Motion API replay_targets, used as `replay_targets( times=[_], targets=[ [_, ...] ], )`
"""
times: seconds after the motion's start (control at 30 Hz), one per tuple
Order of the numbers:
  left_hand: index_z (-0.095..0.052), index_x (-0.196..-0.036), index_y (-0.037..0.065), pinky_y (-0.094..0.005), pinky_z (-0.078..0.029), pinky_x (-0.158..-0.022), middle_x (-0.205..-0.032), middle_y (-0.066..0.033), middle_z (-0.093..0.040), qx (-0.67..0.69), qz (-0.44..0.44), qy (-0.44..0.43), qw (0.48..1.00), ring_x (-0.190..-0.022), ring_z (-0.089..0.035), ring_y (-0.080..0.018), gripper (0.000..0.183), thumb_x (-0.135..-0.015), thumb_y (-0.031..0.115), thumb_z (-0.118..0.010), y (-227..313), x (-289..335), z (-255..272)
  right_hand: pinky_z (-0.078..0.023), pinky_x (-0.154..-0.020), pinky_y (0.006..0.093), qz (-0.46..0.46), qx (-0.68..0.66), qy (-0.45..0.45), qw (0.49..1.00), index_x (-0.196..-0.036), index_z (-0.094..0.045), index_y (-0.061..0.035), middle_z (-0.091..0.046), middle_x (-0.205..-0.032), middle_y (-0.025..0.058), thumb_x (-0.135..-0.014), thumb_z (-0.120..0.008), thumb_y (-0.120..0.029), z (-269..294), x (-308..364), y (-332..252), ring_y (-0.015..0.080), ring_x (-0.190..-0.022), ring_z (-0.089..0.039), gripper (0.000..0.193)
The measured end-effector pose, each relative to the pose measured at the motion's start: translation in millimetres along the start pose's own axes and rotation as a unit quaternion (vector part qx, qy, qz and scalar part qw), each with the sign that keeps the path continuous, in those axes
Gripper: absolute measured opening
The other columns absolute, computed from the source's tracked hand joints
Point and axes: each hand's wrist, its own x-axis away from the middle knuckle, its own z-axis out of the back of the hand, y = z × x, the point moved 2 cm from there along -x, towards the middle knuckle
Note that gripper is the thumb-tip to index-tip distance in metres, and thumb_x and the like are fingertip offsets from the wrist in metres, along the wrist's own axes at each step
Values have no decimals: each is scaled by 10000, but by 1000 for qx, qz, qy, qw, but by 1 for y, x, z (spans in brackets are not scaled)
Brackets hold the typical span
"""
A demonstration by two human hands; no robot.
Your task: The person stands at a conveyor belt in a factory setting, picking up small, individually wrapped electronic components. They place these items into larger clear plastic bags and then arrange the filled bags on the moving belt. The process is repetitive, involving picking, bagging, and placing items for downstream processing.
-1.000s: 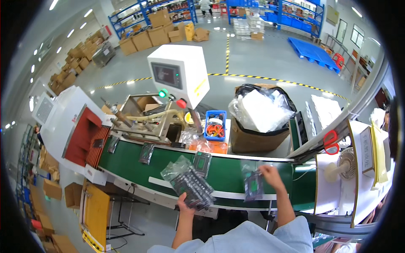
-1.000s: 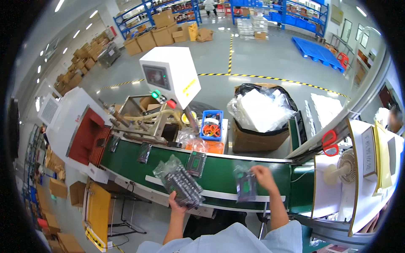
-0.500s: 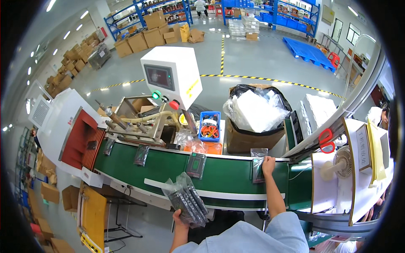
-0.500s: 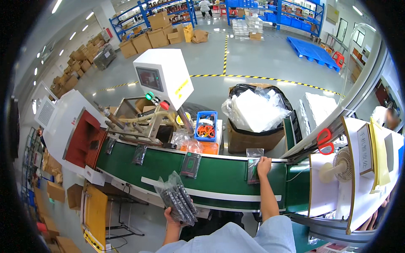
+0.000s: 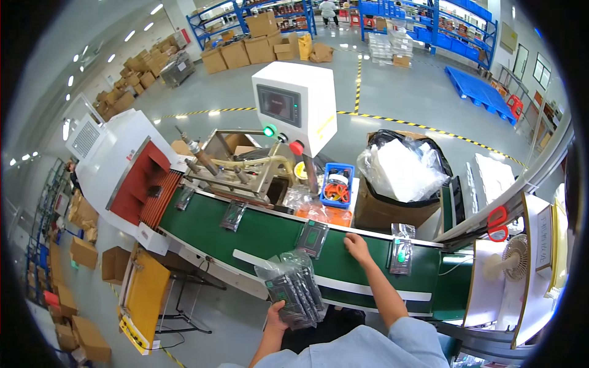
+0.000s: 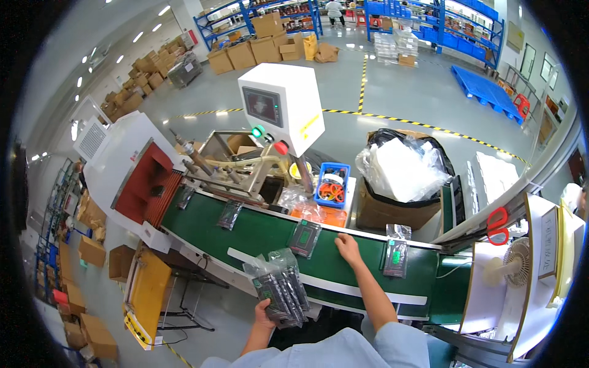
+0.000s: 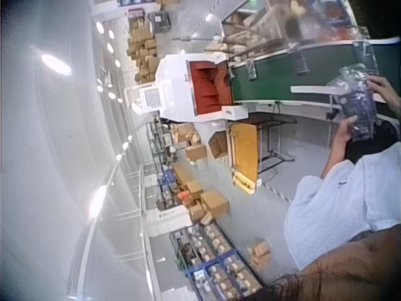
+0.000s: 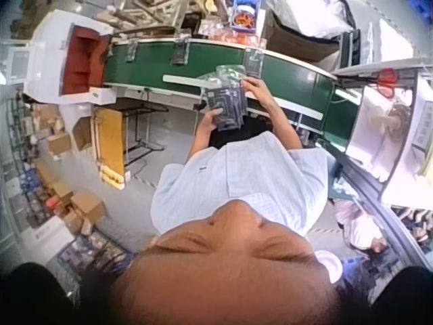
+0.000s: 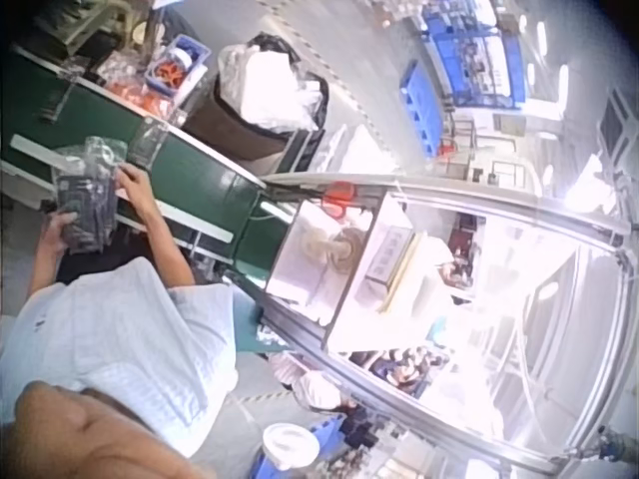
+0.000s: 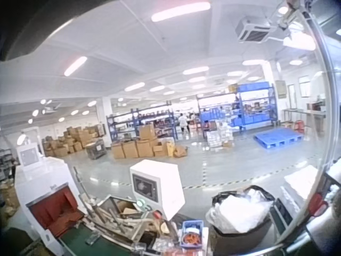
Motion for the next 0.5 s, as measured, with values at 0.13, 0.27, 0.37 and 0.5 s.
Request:
replay_targets(
  times=[0.13, 0.27, 0.37, 0.5],
  targets=[
    [-518, -1101, -19, -513, -458, -844, -1030, -189, -599, -5, -19, 19, 1000, -934, -591, -351, 414, -715, 107, -597, 7, 10, 3, -490, -597, 272, -55, -22, -78, 995, -1065, -568, 30, -608, -839, 105, -807, -478, -124, -73, -50, -12, 152, -677, -589, 314],
    [-533, -1088, -16, -496, -462, -844, -1022, -184, -606, -20, -42, 37, 998, -924, -598, -342, 398, -718, 115, -596, 19, 21, 14, -494, -627, 269, -52, -84, -168, 981, -1074, -544, 16, -602, -884, 110, -829, -461, -141, -110, -55, -45, 159, -718, -589, 302],
    [-535, -1087, -13, -489, -464, -841, -1024, -179, -606, -12, -50, 40, 998, -930, -597, -336, 388, -726, 117, -590, 28, 23, 22, -492, -675, 271, -36, -165, -228, 959, -1040, -548, -4, -596, -891, 86, -869, -489, -230, -111, -21, -71, 155, -774, -584, 289],
    [-530, -1097, -13, -494, -466, -836, -1032, -179, -604, -24, -40, 41, 998, -936, -596, -337, 393, -733, 124, -586, 32, 17, 22, -480, -700, 270, -34, -230, -353, 906, -1014, -562, -16, -581, -866, 38, -889, -520, -310, -74, 62, -114, 133, -771, -561, 322]
  ],
)
